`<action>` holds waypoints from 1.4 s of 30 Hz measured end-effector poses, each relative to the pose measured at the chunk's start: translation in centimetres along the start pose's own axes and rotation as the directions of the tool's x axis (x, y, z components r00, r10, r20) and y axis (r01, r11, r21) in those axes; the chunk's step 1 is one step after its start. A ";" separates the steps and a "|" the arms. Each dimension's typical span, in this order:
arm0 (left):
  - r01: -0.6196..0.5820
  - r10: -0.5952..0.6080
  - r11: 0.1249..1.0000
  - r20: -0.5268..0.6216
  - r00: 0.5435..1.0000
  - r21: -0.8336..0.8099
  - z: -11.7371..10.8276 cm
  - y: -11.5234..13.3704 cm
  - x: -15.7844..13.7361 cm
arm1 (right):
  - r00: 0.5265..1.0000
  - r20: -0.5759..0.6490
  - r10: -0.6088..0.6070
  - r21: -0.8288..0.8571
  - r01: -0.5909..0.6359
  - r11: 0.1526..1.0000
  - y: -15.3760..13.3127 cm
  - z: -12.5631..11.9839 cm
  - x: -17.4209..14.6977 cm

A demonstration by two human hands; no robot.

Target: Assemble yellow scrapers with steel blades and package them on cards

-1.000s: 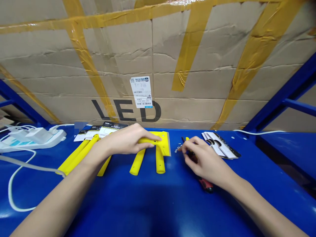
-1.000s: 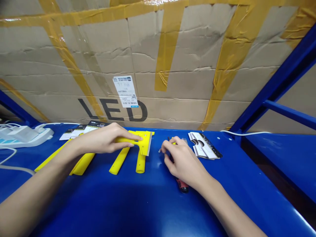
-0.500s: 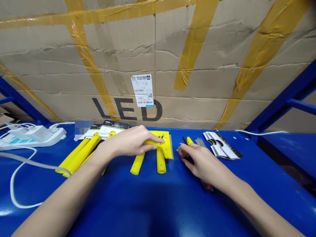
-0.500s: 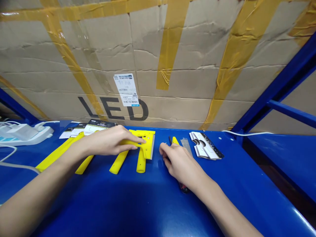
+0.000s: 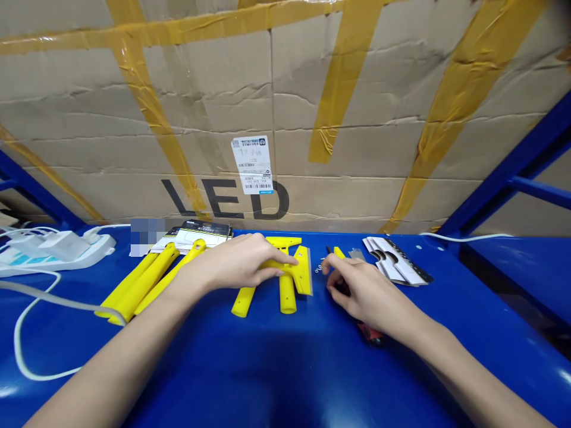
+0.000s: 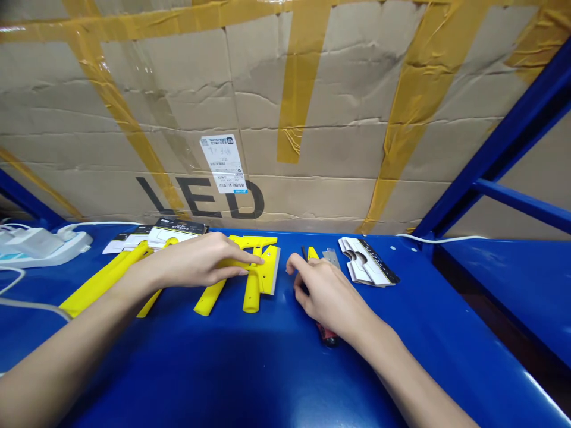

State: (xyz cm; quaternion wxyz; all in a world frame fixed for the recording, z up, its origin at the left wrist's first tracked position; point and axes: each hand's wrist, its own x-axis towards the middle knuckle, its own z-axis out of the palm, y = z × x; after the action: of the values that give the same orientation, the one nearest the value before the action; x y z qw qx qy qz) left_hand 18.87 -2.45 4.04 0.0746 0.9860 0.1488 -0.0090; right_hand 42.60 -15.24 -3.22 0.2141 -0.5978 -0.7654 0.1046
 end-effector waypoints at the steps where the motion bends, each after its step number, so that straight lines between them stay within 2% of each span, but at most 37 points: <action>1: -0.002 0.002 1.000 -0.008 1.000 -0.007 0.0 0.0 0.0 | 1.000 -0.004 -0.009 0.000 0.009 1.000 0.0 -0.1 0.0; 4: -0.003 0.003 1.000 -0.016 1.000 -0.013 0.0 0.0 0.0 | 0.999 -0.039 -0.025 -0.033 0.023 0.999 -0.1 -0.7 -0.1; 6: -0.004 0.004 1.000 -0.009 1.000 -0.007 -0.1 0.0 0.0 | 0.998 -0.058 -0.020 -0.118 0.013 0.993 -0.3 -1.1 -0.2; 12: -0.019 0.018 1.000 -0.036 0.999 -0.010 -0.1 -0.1 0.0 | 1.000 0.012 -0.006 -0.324 0.010 0.946 -1.1 -1.5 -0.4; 18: -0.018 0.016 1.000 -0.059 0.998 -0.025 0.1 -0.3 -0.1 | 0.996 0.082 0.044 -0.334 -0.015 0.942 -1.4 -1.2 -0.1; 22: -0.011 0.010 1.000 -0.037 0.999 -0.005 0.0 0.0 0.0 | 0.999 0.038 0.022 -0.360 -0.007 0.933 -1.1 -0.7 -0.2; 24: 0.003 -0.003 1.000 -0.012 1.000 0.016 -0.1 0.2 0.0 | 1.000 -0.010 -0.015 -0.311 0.011 0.950 -1.1 -0.6 -0.3; 26: 0.020 -0.021 0.999 0.009 1.000 0.035 0.0 0.5 0.1 | 0.991 -0.118 -0.062 -0.196 0.038 0.980 -1.4 -0.5 -0.3; 29: 0.023 -0.023 0.999 0.021 1.000 0.034 0.2 0.8 0.2 | 0.933 -0.327 -0.150 -0.033 0.147 0.989 -2.3 -0.4 -0.3; 31: -0.001 0.001 1.000 0.006 1.000 0.025 0.5 1.0 0.3 | 0.891 -0.377 -0.253 -0.069 0.245 0.967 -2.9 -0.3 -0.3; 34: -0.040 0.041 0.999 -0.035 0.999 0.007 0.6 1.1 0.3 | 0.837 -0.337 -0.431 -0.283 0.347 0.894 -3.4 0.0 -0.3; 37: -0.040 0.041 0.999 -0.036 0.999 0.011 0.5 1.2 0.2 | 0.797 -0.272 -0.539 -0.428 0.401 0.810 -3.4 0.0 -0.3; 42: 0.020 -0.020 1.000 0.017 1.000 -0.003 -0.2 1.2 0.0 | 0.810 -0.137 -0.571 -0.433 0.469 0.770 -3.4 -0.5 -0.5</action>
State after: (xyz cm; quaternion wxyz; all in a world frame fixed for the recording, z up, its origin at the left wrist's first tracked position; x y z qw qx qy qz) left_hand 19.25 -3.58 4.37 0.0773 0.9843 0.1579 -0.0180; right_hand 39.95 -16.62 -1.42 0.2136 -0.3983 -0.8719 -0.1886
